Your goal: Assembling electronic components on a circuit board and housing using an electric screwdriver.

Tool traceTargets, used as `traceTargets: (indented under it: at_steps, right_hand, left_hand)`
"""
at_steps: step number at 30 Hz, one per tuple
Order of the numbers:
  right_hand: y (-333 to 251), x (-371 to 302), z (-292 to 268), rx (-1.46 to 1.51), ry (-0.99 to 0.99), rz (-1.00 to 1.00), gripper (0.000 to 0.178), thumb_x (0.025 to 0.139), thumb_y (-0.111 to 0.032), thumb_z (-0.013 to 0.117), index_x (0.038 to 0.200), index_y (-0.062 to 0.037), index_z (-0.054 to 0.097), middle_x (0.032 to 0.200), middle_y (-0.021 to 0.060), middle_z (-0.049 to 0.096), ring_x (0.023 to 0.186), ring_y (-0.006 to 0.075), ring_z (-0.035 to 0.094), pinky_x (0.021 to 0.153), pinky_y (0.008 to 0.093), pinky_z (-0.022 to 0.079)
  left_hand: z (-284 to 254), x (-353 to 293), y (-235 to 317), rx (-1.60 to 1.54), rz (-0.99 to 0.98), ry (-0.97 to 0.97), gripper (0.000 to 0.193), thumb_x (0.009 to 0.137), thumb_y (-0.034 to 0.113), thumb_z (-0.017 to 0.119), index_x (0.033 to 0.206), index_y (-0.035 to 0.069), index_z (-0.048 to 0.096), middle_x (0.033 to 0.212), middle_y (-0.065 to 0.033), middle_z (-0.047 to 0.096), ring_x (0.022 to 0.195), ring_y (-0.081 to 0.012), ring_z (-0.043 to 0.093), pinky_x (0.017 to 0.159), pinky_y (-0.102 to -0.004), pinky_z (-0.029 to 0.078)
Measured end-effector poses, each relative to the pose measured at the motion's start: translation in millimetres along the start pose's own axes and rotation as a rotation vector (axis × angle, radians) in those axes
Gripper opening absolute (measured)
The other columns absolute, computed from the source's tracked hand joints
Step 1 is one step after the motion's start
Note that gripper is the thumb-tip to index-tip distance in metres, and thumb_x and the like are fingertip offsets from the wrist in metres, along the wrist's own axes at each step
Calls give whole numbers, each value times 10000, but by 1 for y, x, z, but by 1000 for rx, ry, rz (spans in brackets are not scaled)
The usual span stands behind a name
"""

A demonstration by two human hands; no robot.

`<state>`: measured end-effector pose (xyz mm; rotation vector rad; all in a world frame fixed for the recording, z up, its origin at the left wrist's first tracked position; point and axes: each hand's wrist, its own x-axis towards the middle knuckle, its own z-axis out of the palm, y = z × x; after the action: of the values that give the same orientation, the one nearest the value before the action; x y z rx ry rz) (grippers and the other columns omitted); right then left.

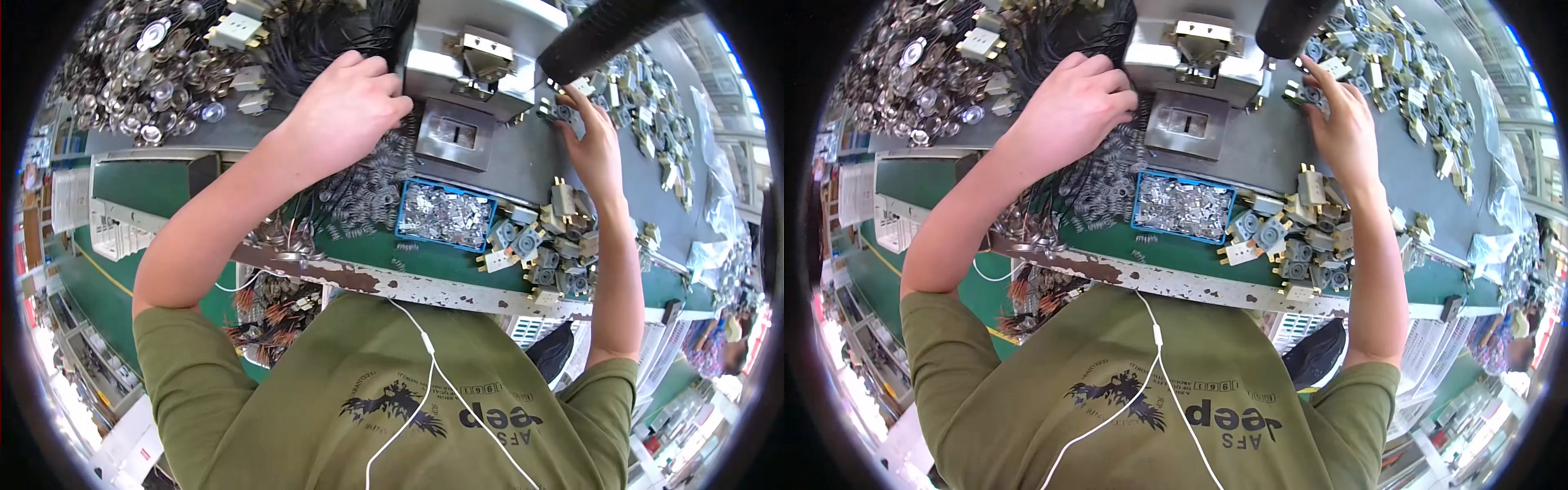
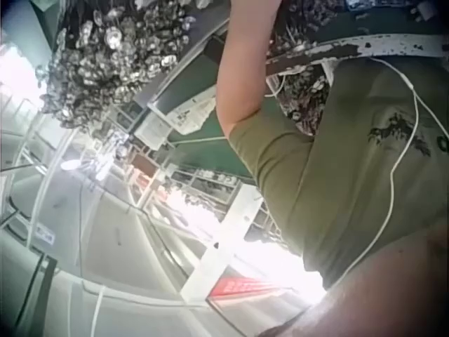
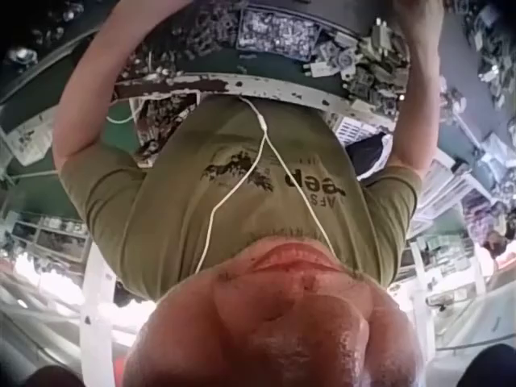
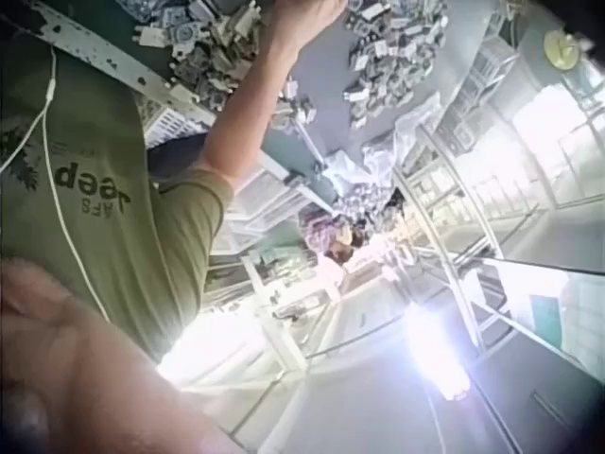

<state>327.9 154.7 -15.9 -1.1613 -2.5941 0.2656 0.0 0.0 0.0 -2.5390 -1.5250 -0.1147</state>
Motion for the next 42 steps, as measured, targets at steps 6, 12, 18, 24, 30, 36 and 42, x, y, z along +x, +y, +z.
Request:
traceTargets:
  at_steps: [6, 12, 18, 24, 30, 36, 42]
  right_hand:
    - [-37, -25, -33, 167, 324, -284, 765, 775, 90, 783, 1486, -67, 547, 1191, 81, 738, 1088, 255, 669, 993, 381, 504]
    - [-81, -28, -59, 393, 348, -414, 645, 729, 88, 824, 1340, 21, 632, 1216, 134, 733, 1051, 277, 693, 936, 380, 542]
    - [-105, -24, -3, 246, 57, -336, 403, 830, -26, 805, 1219, -58, 707, 1215, 104, 737, 1101, 281, 693, 950, 376, 544]
    - [-111, -7, 21, 195, 30, -448, 353, 848, -15, 767, 1193, -76, 720, 1238, 84, 733, 1075, 289, 686, 923, 390, 551]
    - [-148, -37, 16, 97, 149, -514, 392, 814, -2, 767, 1189, -114, 743, 1194, 54, 721, 1017, 290, 673, 894, 411, 544]
    - [-219, -44, 65, 189, -173, -700, 311, 759, -87, 666, 1067, -94, 714, 848, 57, 571, 801, 234, 589, 739, 386, 495]
    - [-228, -43, 65, 126, -157, -691, 198, 785, -104, 627, 980, -101, 655, 792, 51, 529, 778, 225, 586, 710, 368, 475]
  left_hand:
    - [-23, -2, 4, -388, -108, 168, 112, 875, 99, 710, 946, 51, 638, 888, -99, 635, 872, -308, 656, 794, -422, 523]
    - [-37, -10, -9, -506, -171, 190, 182, 898, 30, 680, 1079, 36, 686, 1002, -129, 662, 894, -326, 676, 792, -407, 548]
    - [-69, -15, -4, -679, -264, 175, 156, 951, 73, 644, 1098, 24, 659, 984, -154, 685, 932, -330, 697, 827, -396, 559]
    - [-65, -29, -9, -704, -259, 240, 164, 960, 78, 633, 1115, 28, 660, 971, -154, 686, 898, -320, 695, 806, -384, 556]
    - [-78, -39, -15, -776, -293, 0, 181, 931, 92, 613, 1084, 20, 676, 915, -166, 680, 860, -326, 691, 773, -406, 551]
    - [-89, -38, -12, -642, -294, -552, 252, 894, 216, 559, 984, 61, 737, 909, -184, 727, 895, -389, 699, 816, -480, 554]
    - [-96, -39, -8, -490, -385, -716, 262, 863, 227, 561, 932, 66, 756, 910, -193, 737, 884, -397, 707, 819, -478, 567]
